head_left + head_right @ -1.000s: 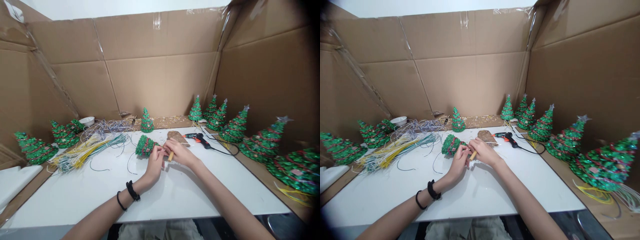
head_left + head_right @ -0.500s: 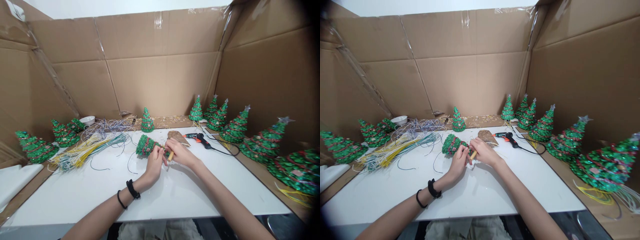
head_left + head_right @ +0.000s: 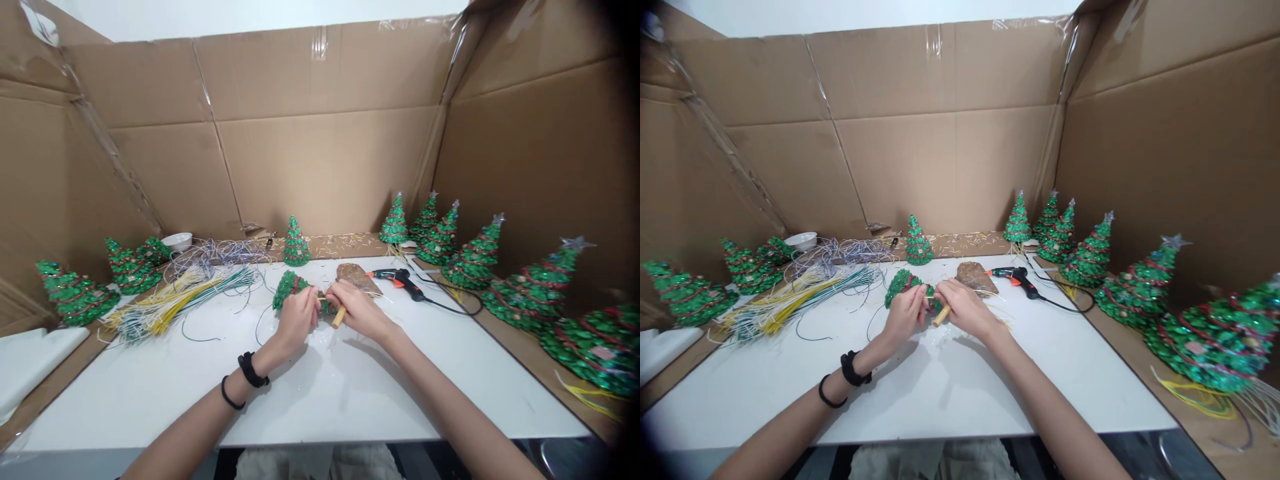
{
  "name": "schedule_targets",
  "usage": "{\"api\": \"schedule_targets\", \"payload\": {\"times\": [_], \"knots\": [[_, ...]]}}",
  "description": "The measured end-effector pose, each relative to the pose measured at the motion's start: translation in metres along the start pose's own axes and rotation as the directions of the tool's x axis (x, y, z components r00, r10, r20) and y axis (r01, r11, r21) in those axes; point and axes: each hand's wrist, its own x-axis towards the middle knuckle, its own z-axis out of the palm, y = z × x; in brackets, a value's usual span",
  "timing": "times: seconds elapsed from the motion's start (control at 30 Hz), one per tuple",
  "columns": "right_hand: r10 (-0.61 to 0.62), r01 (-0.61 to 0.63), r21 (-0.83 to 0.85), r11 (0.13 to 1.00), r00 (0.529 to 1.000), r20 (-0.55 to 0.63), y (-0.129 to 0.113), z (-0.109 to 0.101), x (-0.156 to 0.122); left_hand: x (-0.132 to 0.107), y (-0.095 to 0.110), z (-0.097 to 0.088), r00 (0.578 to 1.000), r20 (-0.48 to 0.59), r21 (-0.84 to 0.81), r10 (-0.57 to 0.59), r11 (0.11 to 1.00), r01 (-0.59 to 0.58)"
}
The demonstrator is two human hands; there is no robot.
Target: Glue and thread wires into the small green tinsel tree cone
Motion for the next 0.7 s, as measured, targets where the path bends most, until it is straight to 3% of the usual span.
{"api": "schedule_targets", "payload": {"times": [0.1, 0.2, 0.33, 0.43, 0.53, 0.7], "knots": [[0.046, -0.05, -0.036, 0.998, 0.994, -0.101, 0.007, 0.001, 0.001, 0.01, -0.002, -0.032, 0.989, -0.13, -0.042, 0.063, 0.997, -0.069], [0.138, -0.147, -0.027, 0.989, 0.968, -0.208, 0.016, 0.002, 0.001, 0.015, -0.018, -0.07, 0.96, -0.219, 0.046, 0.174, 0.985, -0.168], [0.196, -0.204, -0.011, 0.979, 0.952, -0.235, 0.02, 0.006, 0.001, 0.016, -0.044, -0.105, 0.98, -0.072, 0.255, 0.184, 0.954, -0.161], [0.182, -0.187, -0.006, 0.982, 0.962, -0.204, 0.019, 0.007, 0.0, 0.018, -0.049, -0.113, 0.995, 0.094, 0.317, 0.044, 0.946, -0.072], [0.159, -0.157, 0.022, 0.987, 0.975, -0.157, 0.018, 0.008, 0.0, 0.02, -0.046, -0.11, 0.968, 0.244, 0.219, -0.061, 0.976, 0.006], [0.08, -0.078, 0.024, 0.997, 0.989, -0.125, 0.018, 0.01, 0.002, 0.018, -0.044, -0.101, 0.941, 0.334, 0.058, -0.062, 0.997, 0.045]]}}
